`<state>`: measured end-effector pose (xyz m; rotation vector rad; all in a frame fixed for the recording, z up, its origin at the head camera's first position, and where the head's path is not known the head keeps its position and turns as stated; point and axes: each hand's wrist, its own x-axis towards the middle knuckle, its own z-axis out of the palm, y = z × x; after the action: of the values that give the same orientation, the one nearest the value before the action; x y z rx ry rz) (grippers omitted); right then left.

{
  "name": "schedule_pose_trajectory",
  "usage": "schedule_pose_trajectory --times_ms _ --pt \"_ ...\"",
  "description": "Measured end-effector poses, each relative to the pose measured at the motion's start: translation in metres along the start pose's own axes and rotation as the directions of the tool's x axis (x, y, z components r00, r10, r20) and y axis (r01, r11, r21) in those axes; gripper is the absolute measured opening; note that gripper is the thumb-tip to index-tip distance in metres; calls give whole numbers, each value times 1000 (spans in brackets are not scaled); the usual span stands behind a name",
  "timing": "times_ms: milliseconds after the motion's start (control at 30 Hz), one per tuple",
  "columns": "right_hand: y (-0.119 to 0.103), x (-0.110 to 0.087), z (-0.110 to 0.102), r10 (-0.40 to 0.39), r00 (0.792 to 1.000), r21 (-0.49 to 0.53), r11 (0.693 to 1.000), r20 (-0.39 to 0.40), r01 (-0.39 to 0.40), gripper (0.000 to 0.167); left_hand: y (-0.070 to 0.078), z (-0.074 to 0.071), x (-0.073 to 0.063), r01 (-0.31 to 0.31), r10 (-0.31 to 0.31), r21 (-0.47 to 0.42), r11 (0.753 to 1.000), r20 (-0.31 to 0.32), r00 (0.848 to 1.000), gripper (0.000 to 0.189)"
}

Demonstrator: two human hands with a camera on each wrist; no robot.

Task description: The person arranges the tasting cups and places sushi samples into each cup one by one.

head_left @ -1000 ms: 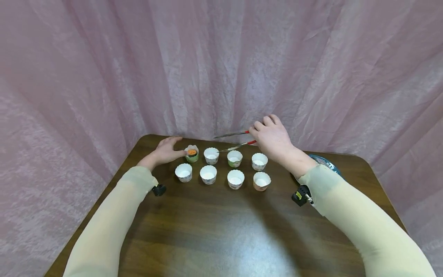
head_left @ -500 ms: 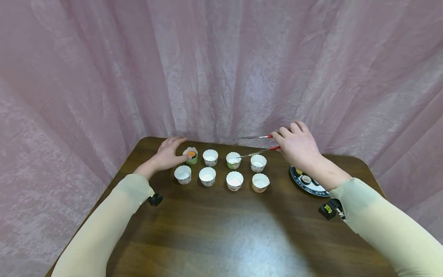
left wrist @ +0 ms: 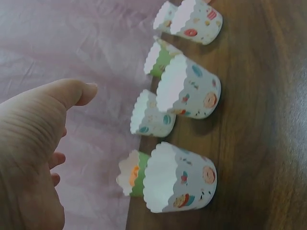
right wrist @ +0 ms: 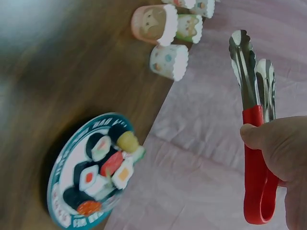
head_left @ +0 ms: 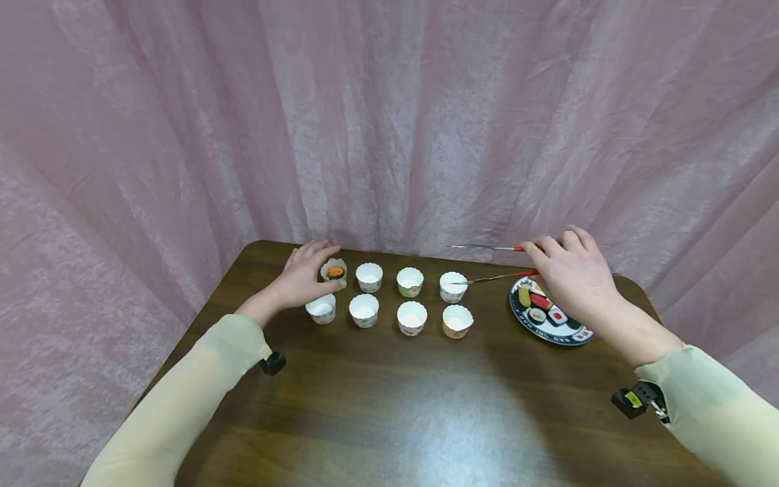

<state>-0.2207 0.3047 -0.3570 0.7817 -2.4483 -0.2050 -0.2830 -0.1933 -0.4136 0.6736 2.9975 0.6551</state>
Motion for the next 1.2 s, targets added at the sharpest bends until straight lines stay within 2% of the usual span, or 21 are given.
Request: schedule_pose_trajectory --times_ms 133,433,667,800,967,1200 --pt "7 -14 -2 15 1000 2 1000 -18 -15 58 7 -1 -3 -12 12 16 1000 13 1000 82" --pt "22 -44 -12 69 998 -12 998 -6 -69 60 24 -1 -8 -41 41 43 998 6 999 81" --pt "27 -74 -18 85 996 -20 996 7 -85 59 34 7 -12 -28 29 46 999 -21 999 82" --pt "30 -93 -18 106 994 -6 994 5 -106 59 36 14 -12 -10 12 50 999 -48 999 77" --pt "36 -113 -18 139 990 10 990 -20 -139 59 31 25 -5 16 -8 81 997 -95 995 68" --pt "47 -132 -17 182 983 -28 983 -2 -182 59 27 37 18 63 -50 113 992 -117 992 73"
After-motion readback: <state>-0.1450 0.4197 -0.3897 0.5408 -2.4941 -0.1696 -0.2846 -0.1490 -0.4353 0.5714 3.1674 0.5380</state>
